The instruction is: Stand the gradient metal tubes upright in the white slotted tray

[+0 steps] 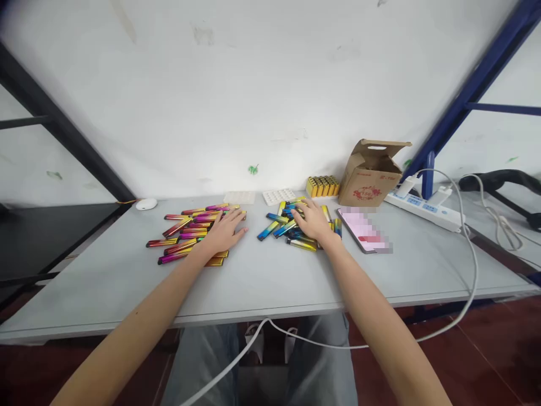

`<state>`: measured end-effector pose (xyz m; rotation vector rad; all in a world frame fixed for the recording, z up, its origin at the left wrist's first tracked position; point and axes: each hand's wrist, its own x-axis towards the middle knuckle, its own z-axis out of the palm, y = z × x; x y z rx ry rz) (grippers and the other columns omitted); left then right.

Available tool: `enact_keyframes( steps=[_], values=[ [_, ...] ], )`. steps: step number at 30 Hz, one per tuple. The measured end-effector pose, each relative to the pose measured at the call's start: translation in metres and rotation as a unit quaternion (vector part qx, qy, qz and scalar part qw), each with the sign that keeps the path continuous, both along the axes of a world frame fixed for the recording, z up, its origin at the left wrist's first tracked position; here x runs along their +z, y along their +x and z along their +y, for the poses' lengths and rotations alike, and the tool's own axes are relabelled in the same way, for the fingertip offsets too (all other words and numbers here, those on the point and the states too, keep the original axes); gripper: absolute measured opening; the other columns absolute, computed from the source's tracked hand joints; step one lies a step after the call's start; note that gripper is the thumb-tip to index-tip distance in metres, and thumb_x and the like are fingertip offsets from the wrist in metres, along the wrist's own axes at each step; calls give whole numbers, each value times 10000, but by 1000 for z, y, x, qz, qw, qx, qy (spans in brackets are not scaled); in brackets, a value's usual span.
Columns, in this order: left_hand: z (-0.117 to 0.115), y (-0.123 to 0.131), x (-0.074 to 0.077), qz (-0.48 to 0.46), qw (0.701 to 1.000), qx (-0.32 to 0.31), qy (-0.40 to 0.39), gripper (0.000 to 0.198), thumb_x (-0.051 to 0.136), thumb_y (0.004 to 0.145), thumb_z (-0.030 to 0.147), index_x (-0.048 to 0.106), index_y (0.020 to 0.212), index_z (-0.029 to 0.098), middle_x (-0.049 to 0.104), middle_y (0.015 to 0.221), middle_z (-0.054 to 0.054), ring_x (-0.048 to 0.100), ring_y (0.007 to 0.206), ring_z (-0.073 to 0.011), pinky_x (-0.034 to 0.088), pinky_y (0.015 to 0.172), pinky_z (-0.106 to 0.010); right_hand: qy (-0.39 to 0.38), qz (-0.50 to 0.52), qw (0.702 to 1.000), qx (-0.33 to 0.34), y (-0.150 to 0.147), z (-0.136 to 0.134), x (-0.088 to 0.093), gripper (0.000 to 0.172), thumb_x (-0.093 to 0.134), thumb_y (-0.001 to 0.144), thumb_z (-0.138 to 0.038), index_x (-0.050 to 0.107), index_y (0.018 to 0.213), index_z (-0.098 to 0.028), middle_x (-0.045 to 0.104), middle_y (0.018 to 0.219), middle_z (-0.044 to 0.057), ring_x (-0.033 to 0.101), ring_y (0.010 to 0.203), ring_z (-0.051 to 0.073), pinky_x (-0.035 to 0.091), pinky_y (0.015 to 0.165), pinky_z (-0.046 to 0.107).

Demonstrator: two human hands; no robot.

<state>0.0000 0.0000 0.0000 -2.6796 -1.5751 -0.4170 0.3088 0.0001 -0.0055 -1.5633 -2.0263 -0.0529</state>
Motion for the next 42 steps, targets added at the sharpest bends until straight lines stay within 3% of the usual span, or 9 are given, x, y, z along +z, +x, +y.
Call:
enact_keyframes(
  steps=[6,12,19,24,28,34,37,42],
  values=[
    [-2,-5,3,-3,1000,-11,3,455,349,942,332,500,1358,227,433,1494,-71,333,1411,-248,187,1174,-497,46,57,996,55,-12,-12,11,426,404,946,-454,676,1125,-179,610,1250,121,531,1198,277,375,1055,440],
    [0,-16,4,-12,1000,-19,10,406,408,930,330,553,1296,233,465,1471,-51,375,1385,-234,216,1171,-491,16,8,991,133,-66,-16,26,350,450,941,-385,658,1131,-177,646,1189,97,558,1147,239,400,1020,382],
    [3,-18,2,-12,999,-27,22,379,418,935,314,563,1278,243,482,1458,-46,389,1376,-225,243,1165,-480,-101,-101,989,44,-123,1,20,462,474,924,-413,566,1273,-124,547,1334,167,454,1276,304,341,1054,434],
    [0,-17,8,3,1000,-25,8,413,315,986,346,541,1309,223,464,1470,-61,354,1399,-228,238,1165,-490,-104,-138,983,59,-117,-3,16,377,484,927,-379,601,1207,-155,588,1283,136,489,1235,284,289,1078,438],
    [-21,-13,15,24,1000,15,10,575,217,988,511,479,1386,187,286,1566,-126,204,1458,-328,177,1150,-596,-115,-144,981,65,-107,-4,18,314,486,924,-289,606,1195,-185,622,1251,105,532,1207,262,232,1111,456],
    [-60,-5,0,66,998,20,8,726,213,941,632,394,1456,152,257,1570,-171,175,1459,-374,157,1152,-612,-115,-147,979,78,-102,-1,19,300,450,927,-209,616,1177,-186,635,1239,97,564,1178,252,279,1080,444],
    [-59,-3,-7,79,996,33,36,774,237,925,653,334,1489,131,228,1573,-196,162,1460,-385,139,1150,-622,-107,-153,979,80,-102,-1,18,287,447,932,-206,625,1155,-181,640,1224,98,569,1168,250,307,1054,421],
    [-46,-4,-7,86,994,48,41,789,269,915,657,311,1501,130,265,1562,-189,199,1453,-375,168,1154,-599,-113,-154,978,85,-102,-2,20,278,450,943,-220,624,1157,-184,633,1229,99,556,1184,242,326,1034,389]
  ],
)
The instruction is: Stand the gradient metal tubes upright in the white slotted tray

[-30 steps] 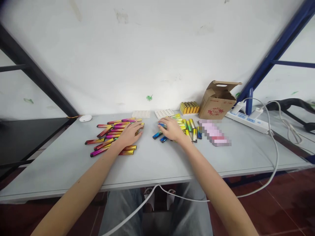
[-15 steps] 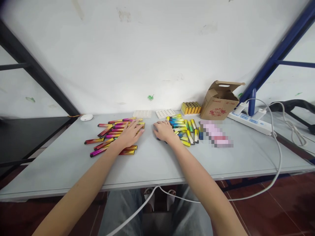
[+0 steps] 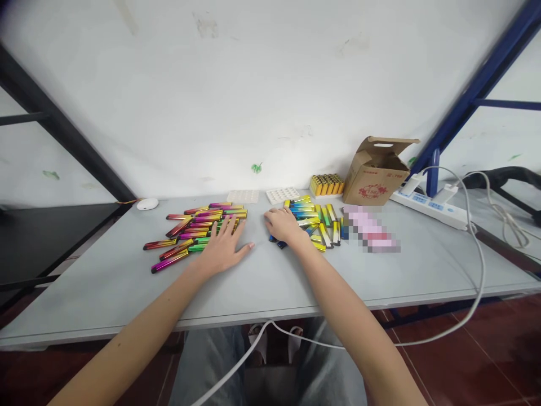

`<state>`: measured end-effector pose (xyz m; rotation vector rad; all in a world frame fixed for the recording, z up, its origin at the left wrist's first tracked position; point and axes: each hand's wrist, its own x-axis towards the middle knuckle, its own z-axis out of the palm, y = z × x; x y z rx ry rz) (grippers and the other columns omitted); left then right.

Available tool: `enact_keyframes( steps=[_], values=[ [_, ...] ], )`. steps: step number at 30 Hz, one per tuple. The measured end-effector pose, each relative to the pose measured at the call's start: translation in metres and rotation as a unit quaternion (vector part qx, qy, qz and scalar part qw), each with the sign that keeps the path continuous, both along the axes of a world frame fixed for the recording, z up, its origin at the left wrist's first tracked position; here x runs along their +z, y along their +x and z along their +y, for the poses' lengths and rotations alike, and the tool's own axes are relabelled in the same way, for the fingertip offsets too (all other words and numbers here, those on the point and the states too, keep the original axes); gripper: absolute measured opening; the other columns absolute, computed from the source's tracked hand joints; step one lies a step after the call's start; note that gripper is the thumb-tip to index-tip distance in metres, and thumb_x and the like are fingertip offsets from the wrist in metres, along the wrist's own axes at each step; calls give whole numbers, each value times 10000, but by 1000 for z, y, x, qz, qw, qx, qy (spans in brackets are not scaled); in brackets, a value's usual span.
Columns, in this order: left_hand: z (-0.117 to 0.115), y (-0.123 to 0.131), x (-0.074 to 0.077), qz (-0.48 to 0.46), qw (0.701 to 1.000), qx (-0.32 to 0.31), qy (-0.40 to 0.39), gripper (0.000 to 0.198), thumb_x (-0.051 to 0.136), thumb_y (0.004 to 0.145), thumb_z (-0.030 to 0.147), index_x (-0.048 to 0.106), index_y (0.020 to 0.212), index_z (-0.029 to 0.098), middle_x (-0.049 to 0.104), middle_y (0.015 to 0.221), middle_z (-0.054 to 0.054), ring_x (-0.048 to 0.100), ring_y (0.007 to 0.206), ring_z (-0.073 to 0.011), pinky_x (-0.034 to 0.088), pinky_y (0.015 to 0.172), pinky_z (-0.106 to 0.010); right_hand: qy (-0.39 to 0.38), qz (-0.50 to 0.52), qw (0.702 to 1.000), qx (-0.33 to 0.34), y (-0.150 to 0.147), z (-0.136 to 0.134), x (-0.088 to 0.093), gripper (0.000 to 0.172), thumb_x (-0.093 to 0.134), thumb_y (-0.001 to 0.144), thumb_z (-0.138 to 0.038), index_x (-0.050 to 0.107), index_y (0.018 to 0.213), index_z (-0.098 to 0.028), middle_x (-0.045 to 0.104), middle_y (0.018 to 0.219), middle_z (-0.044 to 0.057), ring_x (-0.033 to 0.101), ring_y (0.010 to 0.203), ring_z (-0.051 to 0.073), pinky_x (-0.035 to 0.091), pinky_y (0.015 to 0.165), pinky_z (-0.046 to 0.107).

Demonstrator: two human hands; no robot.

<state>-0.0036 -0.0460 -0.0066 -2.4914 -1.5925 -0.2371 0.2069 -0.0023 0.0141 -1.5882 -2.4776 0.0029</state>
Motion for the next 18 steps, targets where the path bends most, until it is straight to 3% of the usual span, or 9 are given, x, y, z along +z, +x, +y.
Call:
enact_keyframes(
  steps=[8,18],
  values=[
    [12,-26,-1,-1,998,-55,0,655,296,947,580,418,1444,172,330,1550,-113,273,1438,-292,198,1175,-524,4,15,1000,3,2,-1,0,281,470,943,-247,629,1164,-176,625,1236,111,558,1174,245,344,1023,385],
    [17,-35,12,-14,997,-77,-20,706,352,921,603,359,1474,164,332,1542,-146,256,1441,-303,215,1165,-513,24,63,998,12,3,3,0,326,497,923,-248,623,1212,-161,612,1261,107,536,1191,238,352,1028,343]
  ],
)
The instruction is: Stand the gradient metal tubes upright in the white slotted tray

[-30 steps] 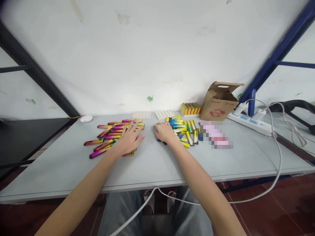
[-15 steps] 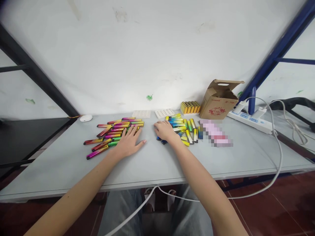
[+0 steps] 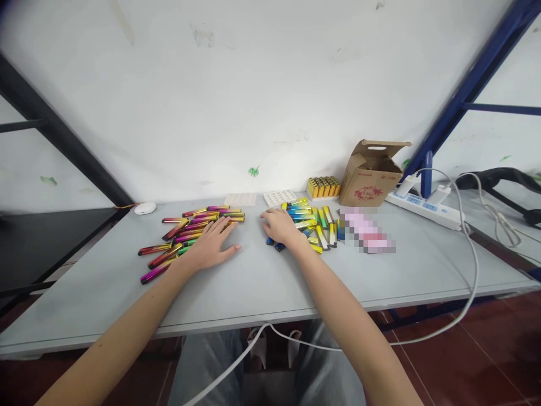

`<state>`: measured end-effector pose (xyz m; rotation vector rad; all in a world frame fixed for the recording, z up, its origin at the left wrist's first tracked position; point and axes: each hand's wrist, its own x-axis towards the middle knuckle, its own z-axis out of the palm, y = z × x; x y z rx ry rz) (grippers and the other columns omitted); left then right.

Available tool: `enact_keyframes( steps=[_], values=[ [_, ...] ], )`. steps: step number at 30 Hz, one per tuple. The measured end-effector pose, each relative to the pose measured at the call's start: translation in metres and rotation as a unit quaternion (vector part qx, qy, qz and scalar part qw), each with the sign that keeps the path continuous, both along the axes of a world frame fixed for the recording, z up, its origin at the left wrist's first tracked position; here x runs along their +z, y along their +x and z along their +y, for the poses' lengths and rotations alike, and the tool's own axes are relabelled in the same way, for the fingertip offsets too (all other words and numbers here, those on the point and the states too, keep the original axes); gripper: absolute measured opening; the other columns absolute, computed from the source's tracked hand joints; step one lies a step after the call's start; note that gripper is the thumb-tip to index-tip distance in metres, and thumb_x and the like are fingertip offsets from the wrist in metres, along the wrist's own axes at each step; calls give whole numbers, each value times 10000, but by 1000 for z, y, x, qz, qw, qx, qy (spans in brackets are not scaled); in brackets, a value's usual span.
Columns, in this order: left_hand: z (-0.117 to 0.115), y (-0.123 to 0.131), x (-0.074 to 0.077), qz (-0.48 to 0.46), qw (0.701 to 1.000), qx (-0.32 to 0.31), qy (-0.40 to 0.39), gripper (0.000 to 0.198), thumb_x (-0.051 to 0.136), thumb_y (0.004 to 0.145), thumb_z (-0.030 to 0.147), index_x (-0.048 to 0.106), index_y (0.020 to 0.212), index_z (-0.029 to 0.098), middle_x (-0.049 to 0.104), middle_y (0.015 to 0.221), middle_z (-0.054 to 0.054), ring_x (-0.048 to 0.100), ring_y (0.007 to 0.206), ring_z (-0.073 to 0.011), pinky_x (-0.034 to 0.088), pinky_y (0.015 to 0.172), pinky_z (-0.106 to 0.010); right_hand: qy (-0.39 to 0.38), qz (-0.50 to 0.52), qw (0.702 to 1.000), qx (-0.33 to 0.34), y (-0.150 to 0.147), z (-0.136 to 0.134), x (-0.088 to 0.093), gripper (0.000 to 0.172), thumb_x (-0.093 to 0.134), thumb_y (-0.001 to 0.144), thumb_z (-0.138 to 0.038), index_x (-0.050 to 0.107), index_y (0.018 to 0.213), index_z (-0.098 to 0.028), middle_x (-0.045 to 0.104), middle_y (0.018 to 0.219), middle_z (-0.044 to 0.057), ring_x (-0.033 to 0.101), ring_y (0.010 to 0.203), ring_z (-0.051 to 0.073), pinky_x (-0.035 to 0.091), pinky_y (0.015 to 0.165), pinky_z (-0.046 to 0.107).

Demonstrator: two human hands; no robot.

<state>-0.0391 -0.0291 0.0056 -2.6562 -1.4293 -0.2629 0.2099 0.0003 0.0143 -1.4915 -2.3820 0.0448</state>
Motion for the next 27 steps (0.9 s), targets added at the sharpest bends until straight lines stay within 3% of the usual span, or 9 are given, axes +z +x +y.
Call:
enact_keyframes(
  steps=[5,11,20,27],
  values=[
    [9,22,4,-14,1000,15,18,723,370,890,652,409,1442,186,329,1544,-132,210,1455,-321,211,1164,-513,15,15,1000,-1,-1,-1,2,316,488,922,-235,640,1189,-162,635,1227,101,548,1165,231,353,1021,345],
    [27,46,-7,-11,999,30,36,586,292,965,489,416,1434,161,343,1541,-128,256,1440,-308,225,1153,-519,29,3,1000,12,-10,-6,-1,322,486,937,-285,634,1196,-165,617,1231,111,514,1189,233,341,1027,349],
    [25,29,-9,-4,999,25,42,463,320,970,398,515,1334,190,403,1510,-104,324,1410,-277,297,1126,-496,-6,-7,1000,13,-10,-8,-3,295,502,924,-232,621,1188,-176,657,1189,97,545,1189,220,256,1103,405],
    [28,21,-9,-20,999,23,32,442,368,951,426,542,1307,229,422,1499,-79,341,1402,-276,299,1128,-489,-19,-2,1000,21,-4,-6,-2,319,513,915,-256,631,1200,-169,646,1227,97,546,1184,245,325,1060,387]
  ],
)
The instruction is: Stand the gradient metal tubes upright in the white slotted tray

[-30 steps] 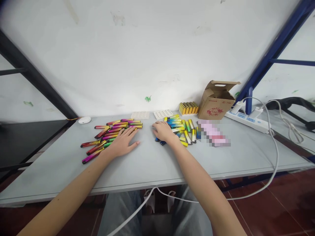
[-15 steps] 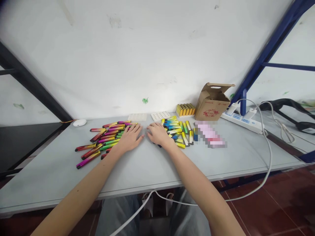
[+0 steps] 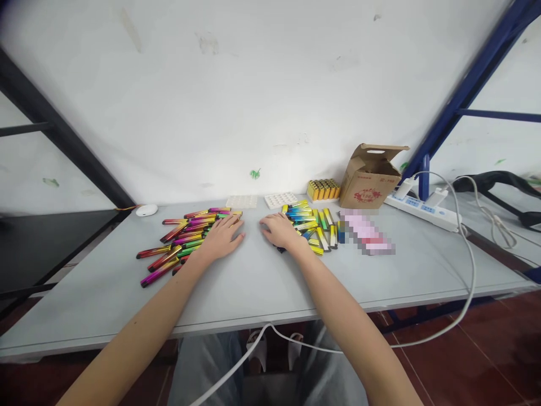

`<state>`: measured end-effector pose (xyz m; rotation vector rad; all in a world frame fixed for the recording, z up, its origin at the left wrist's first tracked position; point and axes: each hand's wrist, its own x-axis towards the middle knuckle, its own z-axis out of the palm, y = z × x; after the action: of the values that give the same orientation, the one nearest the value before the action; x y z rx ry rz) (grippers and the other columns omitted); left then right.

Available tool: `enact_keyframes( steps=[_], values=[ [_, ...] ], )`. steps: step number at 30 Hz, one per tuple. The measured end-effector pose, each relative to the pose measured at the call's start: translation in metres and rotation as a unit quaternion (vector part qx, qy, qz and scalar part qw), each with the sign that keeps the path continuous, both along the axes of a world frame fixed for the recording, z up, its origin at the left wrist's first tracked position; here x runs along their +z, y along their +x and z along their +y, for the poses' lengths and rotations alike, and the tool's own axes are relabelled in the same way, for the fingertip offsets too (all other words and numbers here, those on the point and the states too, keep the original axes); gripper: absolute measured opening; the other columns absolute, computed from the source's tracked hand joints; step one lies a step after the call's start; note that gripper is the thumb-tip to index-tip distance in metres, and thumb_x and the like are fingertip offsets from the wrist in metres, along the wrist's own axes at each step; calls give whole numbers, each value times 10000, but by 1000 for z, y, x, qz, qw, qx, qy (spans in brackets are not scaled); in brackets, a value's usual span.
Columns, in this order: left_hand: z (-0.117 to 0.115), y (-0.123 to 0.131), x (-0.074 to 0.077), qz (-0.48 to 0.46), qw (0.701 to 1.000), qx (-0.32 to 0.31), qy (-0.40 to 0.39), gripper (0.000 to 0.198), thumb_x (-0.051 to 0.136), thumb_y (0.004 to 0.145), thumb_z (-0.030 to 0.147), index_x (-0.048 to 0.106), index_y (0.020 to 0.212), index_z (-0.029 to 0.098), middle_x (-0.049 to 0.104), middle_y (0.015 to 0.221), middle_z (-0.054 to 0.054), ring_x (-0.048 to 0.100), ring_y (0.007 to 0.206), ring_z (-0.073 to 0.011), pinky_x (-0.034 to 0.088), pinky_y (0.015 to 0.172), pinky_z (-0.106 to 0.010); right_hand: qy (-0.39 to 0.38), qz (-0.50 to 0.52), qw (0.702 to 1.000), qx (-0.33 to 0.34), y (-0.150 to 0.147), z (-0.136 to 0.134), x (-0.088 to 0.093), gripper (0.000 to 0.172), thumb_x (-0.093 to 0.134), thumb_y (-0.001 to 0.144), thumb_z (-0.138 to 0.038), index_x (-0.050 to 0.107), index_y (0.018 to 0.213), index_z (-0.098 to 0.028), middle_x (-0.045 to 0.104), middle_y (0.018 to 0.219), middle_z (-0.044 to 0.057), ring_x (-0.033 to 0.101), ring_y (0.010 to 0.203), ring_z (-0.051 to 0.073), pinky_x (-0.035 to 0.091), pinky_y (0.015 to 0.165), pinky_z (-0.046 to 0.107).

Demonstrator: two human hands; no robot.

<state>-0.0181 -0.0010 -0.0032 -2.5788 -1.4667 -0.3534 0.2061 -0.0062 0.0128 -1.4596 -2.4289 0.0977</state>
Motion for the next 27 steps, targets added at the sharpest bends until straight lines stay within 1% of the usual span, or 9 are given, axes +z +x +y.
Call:
enact_keyframes(
  steps=[4,8,10,13,16,19,20,23,27],
  values=[
    [4,-6,1,-7,1000,1,-1,460,404,928,483,564,1294,255,438,1489,-60,358,1392,-271,325,1113,-469,5,26,1000,-3,0,1,-1,328,539,906,-296,645,1185,-160,672,1189,99,565,1163,239,345,1049,369],
    [7,-10,0,-3,1000,1,-3,480,405,919,518,568,1294,265,436,1492,-52,361,1387,-267,345,1097,-461,8,59,998,-11,-1,7,1,328,537,905,-292,652,1179,-154,686,1172,86,606,1106,219,404,998,322],
    [8,-11,0,-4,1000,0,-5,495,403,918,527,561,1303,259,429,1496,-56,360,1387,-275,349,1092,-467,7,76,997,-18,-2,13,4,328,524,910,-283,644,1187,-156,680,1189,82,614,1104,204,423,982,297],
    [8,-10,0,-10,1000,0,-15,524,405,918,524,532,1338,239,421,1501,-67,349,1393,-285,338,1098,-477,8,91,995,-46,-11,27,10,349,496,927,-299,617,1218,-151,657,1228,90,593,1154,198,416,1006,295],
    [7,-8,2,-15,1000,1,-18,566,410,918,507,463,1402,218,422,1501,-72,333,1405,-276,324,1111,-460,9,65,996,-58,-29,45,15,389,489,927,-288,572,1271,-127,611,1291,111,550,1209,210,387,1045,315],
    [5,-8,2,-15,1000,5,-13,603,403,922,496,407,1441,190,418,1504,-79,327,1409,-269,324,1111,-453,12,3,998,-54,-50,60,13,430,435,938,-230,496,1351,-130,522,1395,120,492,1264,207,372,1053,318],
    [5,-8,2,-14,1000,5,-11,605,397,924,495,406,1442,183,414,1506,-81,330,1407,-271,325,1110,-456,7,-21,998,-62,-56,64,12,422,420,935,-206,503,1344,-145,525,1391,114,492,1258,207,379,1044,322],
    [5,-8,1,-12,1000,4,-3,581,391,927,494,445,1412,179,411,1508,-82,343,1395,-274,332,1106,-460,1,-49,995,-92,-67,67,8,380,451,900,-177,574,1259,-165,576,1312,121,521,1203,241,404,1006,363],
    [5,-8,-1,-21,1000,11,8,521,411,924,473,496,1363,203,443,1484,-73,362,1381,-272,351,1094,-446,21,-53,987,-153,-68,64,6,323,417,916,-194,634,1147,-131,581,1236,190,509,1179,308,401,978,448]
  ],
)
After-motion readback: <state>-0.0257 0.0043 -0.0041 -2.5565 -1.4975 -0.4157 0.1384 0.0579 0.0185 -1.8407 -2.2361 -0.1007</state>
